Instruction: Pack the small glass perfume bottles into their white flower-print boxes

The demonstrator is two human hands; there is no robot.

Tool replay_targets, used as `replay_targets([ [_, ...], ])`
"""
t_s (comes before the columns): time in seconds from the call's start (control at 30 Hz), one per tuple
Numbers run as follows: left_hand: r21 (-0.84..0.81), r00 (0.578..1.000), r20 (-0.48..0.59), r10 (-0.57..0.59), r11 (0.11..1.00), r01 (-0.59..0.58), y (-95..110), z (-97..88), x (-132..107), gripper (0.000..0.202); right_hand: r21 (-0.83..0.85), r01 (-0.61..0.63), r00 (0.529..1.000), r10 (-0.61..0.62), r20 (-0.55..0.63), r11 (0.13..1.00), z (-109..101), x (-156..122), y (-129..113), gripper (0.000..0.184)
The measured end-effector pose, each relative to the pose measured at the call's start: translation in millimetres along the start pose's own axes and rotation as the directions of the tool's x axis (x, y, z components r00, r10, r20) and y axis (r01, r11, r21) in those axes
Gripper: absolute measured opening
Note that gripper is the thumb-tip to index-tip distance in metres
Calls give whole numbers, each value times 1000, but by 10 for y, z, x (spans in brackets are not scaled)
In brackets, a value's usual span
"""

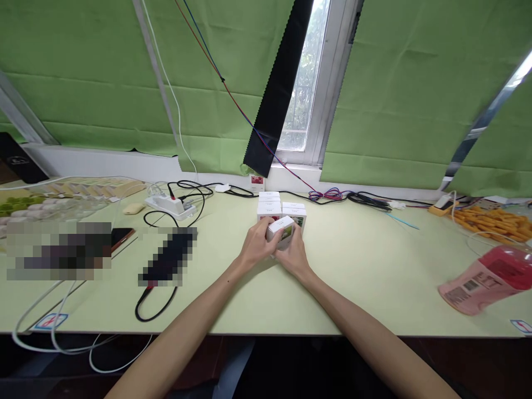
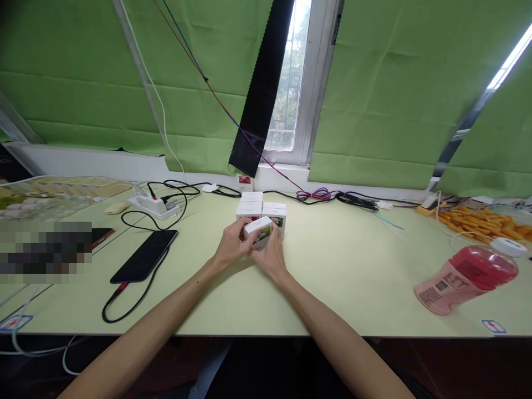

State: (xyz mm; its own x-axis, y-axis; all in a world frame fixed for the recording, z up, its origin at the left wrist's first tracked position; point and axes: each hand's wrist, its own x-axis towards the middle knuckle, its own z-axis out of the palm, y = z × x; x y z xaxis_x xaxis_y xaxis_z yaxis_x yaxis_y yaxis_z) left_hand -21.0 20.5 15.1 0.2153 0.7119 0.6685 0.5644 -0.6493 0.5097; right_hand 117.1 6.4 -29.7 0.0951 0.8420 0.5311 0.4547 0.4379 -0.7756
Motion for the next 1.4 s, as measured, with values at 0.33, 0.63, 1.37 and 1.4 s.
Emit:
replay_targets([
  [0.33, 9, 999, -15, 29, 1000, -29, -8, 8, -4, 18, -62, -174, 978, 180, 104, 983, -21, 20, -46, 66],
  [0.63, -4, 1000, -28, -9, 1000, 9, -22, 8, 5, 20, -40, -156, 977, 161, 137, 987, 6, 83, 65, 73],
  [1.37, 6, 998, -20, -65, 998, 66, 25, -58, 58, 22, 47, -106, 970, 93, 225, 993, -77, 139, 82, 68],
  [1.4, 10, 998, -17, -66, 998, 66, 25, -65, 63, 23, 81, -120, 965, 98, 244, 989, -96, 141, 59, 66],
])
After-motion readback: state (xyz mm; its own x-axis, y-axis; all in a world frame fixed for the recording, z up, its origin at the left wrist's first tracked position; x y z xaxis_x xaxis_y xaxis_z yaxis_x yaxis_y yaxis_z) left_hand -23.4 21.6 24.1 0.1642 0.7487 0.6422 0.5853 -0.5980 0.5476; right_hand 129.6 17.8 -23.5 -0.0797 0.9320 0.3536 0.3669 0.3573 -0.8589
